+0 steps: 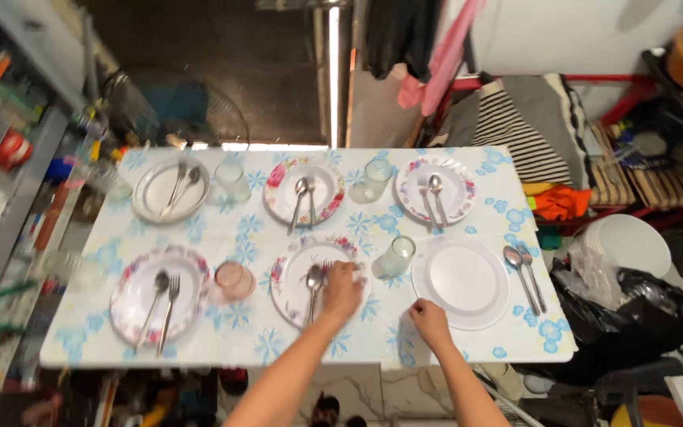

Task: Setting the table by wiping and arranging plates, silverware, and glasses.

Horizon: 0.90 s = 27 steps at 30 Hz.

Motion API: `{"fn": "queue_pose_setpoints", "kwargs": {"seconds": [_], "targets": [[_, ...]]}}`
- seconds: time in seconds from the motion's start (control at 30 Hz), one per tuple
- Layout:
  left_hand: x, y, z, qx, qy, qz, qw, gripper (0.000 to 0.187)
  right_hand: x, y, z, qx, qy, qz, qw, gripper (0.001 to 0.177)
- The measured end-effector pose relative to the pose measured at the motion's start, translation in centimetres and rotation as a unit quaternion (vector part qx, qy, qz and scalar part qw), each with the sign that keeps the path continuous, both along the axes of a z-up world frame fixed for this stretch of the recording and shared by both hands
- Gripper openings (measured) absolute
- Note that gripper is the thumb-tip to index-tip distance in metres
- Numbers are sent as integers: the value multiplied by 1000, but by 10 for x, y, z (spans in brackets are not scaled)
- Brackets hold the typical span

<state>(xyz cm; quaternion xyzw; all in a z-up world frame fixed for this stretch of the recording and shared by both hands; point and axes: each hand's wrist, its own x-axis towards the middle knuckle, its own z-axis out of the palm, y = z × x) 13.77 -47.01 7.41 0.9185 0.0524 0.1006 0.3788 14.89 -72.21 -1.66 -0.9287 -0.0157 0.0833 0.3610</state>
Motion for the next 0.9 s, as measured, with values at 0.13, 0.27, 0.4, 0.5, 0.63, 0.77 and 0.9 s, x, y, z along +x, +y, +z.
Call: {"fn": "queue_pose_setpoints", "kwargs": {"seconds": [0.13,0.27,0.4,0.5,0.63,0.77,0.9], "targets": [[52,-43,-2,-2,-44,-82,996,45,8,-4,31,5,13,-58,998,21],[80,-76,19,297,-130,-267,907,56,4,-10,46,15,39,-95,995,19],[96,-97,8,637,-82,-366,674,71,0,-16,60,3,41,-98,994,18],[101,-92,2,789,-97,-382,472,91,-4,-21,53,-8,9,-93,996,16],[110,-88,-25,816,-151,-344,440,81,-5,-14,41,-18,-36,-75,996,15],[120,-74,-67,710,-129,-316,615,61,-9,0,44,2,8,-48,999,15],[112,-43,-35,383,-108,-162,903,70,-9,-3,28,13,35,-33,999,16]]}}
